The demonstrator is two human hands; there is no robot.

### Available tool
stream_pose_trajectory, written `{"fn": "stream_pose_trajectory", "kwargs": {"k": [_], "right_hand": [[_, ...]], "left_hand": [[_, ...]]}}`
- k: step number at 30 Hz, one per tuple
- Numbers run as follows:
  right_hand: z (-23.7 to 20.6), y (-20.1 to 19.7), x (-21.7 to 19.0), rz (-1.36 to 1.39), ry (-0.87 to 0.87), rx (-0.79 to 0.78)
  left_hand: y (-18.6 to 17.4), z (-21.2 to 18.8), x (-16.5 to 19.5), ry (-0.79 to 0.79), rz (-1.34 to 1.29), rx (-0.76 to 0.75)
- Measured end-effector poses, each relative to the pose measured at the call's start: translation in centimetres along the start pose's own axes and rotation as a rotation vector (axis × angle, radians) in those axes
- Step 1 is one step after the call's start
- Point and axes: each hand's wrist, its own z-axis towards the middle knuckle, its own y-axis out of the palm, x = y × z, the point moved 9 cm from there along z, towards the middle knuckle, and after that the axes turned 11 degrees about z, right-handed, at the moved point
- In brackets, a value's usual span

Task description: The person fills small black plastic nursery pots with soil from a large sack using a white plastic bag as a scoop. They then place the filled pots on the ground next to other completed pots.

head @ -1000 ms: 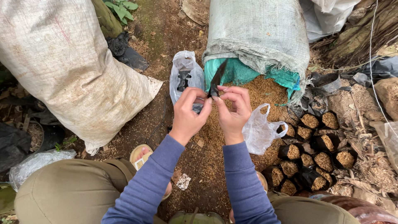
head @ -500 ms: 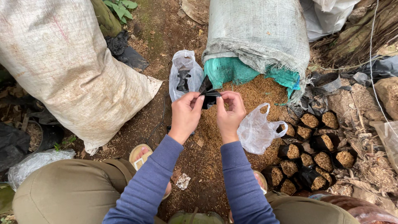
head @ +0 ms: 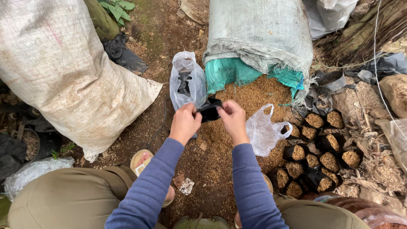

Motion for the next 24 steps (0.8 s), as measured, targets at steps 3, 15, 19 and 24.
{"fn": "stream_pose_trajectory", "kwargs": {"k": [3, 15, 19, 24], "right_hand": [[-0.3, 2.2, 0.0, 0.303, 0.021, -0.158], [-1.5, 1.4, 0.0, -0.225, -0.01, 0.032], [-1.4, 2.6, -0.7, -0.211, -0.021, 0.003], [-1.7, 1.7, -0.5, -0.36, -0.095, 0.101]], "left_hand": [[1.4, -0.3, -0.2, -0.096, -0.09, -0.066], [1.1, 0.0, -1.5, -0.09, 0.106, -0.002], [1.9, -0.8, -0.7, -0.085, 0.03, -0.045], [4.2, -2.4, 0.6, 0.003, -0.003, -0.063]]}}
